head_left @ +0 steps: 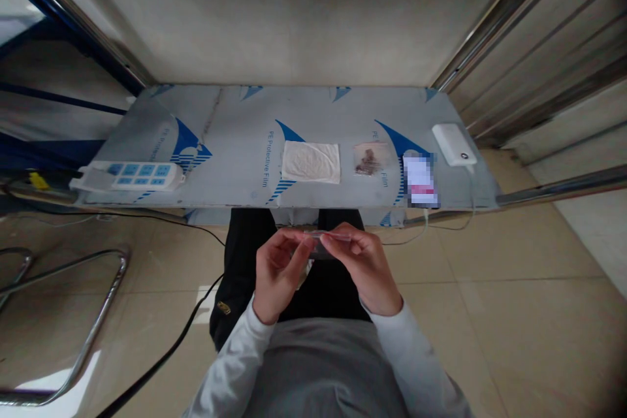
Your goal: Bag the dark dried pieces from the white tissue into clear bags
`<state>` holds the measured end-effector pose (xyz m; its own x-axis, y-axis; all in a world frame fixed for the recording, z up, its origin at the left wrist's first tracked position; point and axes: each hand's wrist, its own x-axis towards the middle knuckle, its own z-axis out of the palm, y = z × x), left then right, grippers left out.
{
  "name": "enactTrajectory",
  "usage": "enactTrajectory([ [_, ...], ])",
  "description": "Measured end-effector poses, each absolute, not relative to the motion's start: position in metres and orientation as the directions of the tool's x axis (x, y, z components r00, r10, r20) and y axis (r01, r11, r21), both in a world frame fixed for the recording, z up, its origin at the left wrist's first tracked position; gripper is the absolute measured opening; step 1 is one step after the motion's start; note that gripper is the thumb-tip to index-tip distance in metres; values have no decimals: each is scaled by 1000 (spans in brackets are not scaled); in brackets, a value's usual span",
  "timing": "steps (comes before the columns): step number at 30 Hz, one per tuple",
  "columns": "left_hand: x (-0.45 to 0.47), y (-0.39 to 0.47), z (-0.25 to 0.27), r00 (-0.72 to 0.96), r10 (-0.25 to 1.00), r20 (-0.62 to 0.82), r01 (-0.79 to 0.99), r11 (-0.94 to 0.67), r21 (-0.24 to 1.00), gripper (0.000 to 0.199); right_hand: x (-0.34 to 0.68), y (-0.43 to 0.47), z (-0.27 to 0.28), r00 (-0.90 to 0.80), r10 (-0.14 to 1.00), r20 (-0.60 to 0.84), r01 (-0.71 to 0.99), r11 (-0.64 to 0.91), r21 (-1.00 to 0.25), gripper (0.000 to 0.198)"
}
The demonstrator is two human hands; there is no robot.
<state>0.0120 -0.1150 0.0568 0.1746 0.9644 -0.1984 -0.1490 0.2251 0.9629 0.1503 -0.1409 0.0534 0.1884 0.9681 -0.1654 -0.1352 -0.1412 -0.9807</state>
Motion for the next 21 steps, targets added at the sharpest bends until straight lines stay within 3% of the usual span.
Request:
enactTrajectory([
  [5,7,-110,54,225,953,-203,-123,235,964,22,148,-139,57,153,977,-152,-140,-131,-982,14],
  [8,3,-109,53,169,967,-192,-131,215,968,18,145,-139,56,97,971,-219,-190,-198,-962,19],
  [11,2,-108,53,122,972,-199,-151,216,965,17,143,-140,54,158,953,-257,-206,-223,-953,20],
  [15,2,-108,53,198,953,-230,-185,267,946,16,141,-142,53,243,950,-195,-159,-160,-974,17],
  [21,-2,-105,48,213,957,-197,-55,213,976,15,136,-143,57,158,981,-116,-26,-113,-993,14],
])
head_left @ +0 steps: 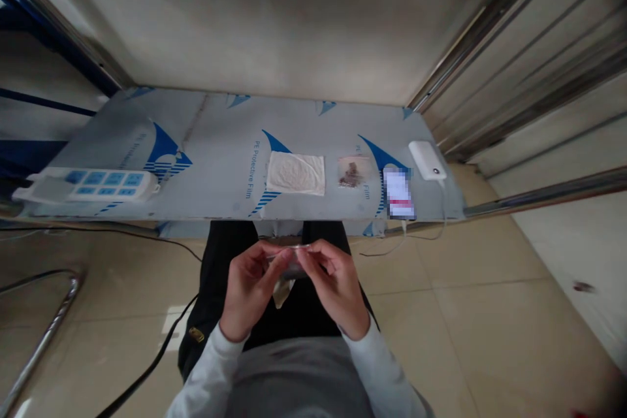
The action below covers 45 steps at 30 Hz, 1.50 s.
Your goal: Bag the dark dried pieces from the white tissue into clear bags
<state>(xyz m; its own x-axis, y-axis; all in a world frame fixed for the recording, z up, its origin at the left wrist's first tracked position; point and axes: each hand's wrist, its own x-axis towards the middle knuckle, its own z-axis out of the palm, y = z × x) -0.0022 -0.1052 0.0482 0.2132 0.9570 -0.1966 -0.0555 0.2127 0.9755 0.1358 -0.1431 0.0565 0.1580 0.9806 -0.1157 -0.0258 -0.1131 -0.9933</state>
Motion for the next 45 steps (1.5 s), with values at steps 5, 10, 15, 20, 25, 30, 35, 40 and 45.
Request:
enactTrajectory([
  [5,1,-105,46,246,956,-158,-16,167,986,13,135,-144,51,231,969,-86,42,-99,-994,16],
  [10,11,-96,50,287,935,-210,-79,242,967,17,137,-142,49,261,964,-42,45,-56,-997,21],
  [15,23,-72,49,234,962,-141,-14,149,989,15,146,-126,49,288,957,-24,32,-35,-999,21],
  [20,33,-50,46,278,957,-80,-37,94,995,22,159,-100,44,380,924,30,71,3,-997,21],
  [25,42,-32,38,197,977,-76,-47,87,995,34,164,-81,45,385,922,48,78,19,-997,26],
  [30,61,-16,29,216,950,-224,-137,257,957,55,216,-32,52,450,889,89,196,-1,-981,37],
  [35,57,-23,20,218,935,-279,-46,296,954,55,305,35,31,547,837,18,527,-328,-784,32],
  [40,37,-33,5,190,939,-285,-10,293,956,49,343,53,0,542,840,29,696,-429,-576,28],
  [45,26,-32,3,160,952,-261,-2,265,964,43,351,64,-10,371,928,-31,828,-345,-441,37],
])
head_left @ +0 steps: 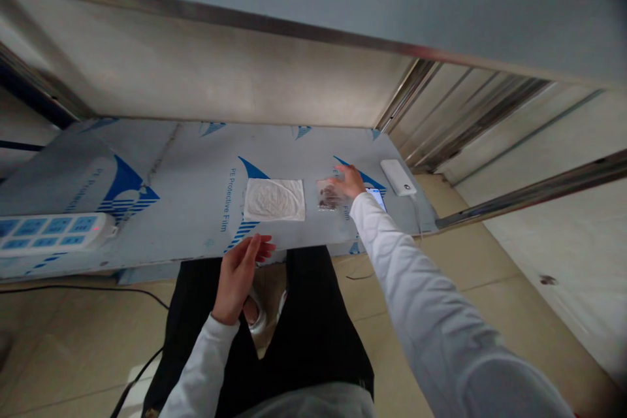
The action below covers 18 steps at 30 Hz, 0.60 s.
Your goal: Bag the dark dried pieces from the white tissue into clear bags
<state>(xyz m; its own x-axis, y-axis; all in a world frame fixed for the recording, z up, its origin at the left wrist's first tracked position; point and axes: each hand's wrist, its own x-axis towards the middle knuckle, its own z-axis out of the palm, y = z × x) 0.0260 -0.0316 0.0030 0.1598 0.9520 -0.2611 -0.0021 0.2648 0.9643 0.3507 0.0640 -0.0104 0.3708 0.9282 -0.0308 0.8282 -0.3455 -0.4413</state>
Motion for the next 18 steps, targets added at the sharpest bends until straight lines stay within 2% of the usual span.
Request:
enactTrajectory([
  [4,25,-30,9,153,955,-253,-5,257,966,41,352,73,-17,216,956,-196,881,-278,-383,29],
  [10,26,-32,18,145,961,-237,15,237,971,42,352,73,-24,167,933,-317,900,-276,-338,31],
  [13,25,-32,19,150,961,-234,17,234,972,41,352,72,-19,172,933,-316,892,-284,-352,27],
  [18,24,-33,15,163,961,-222,32,219,975,41,354,68,-3,208,959,-193,860,-274,-431,22],
])
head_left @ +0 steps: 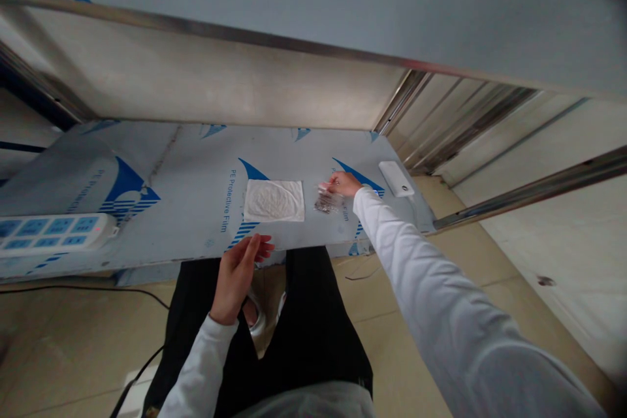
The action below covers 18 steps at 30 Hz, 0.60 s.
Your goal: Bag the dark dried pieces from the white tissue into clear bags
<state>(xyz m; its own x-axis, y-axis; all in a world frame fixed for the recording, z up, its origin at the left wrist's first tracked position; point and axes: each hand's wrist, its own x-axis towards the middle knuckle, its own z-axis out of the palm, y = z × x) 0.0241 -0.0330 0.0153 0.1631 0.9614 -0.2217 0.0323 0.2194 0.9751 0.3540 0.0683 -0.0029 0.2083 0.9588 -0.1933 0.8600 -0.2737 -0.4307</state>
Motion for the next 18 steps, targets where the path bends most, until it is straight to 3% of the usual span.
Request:
enactTrajectory([
  [6,23,-34,12,182,959,-219,36,216,976,41,362,60,32,250,968,-19,794,-216,-569,39],
  [10,24,-34,11,185,959,-214,34,212,977,41,365,50,61,243,962,127,748,-103,-656,37],
  [14,27,-35,11,202,953,-224,42,220,975,41,364,44,78,305,910,283,829,-107,-549,22],
  [18,29,-37,12,212,948,-236,33,234,972,41,358,41,84,308,914,265,885,-172,-434,15],
])
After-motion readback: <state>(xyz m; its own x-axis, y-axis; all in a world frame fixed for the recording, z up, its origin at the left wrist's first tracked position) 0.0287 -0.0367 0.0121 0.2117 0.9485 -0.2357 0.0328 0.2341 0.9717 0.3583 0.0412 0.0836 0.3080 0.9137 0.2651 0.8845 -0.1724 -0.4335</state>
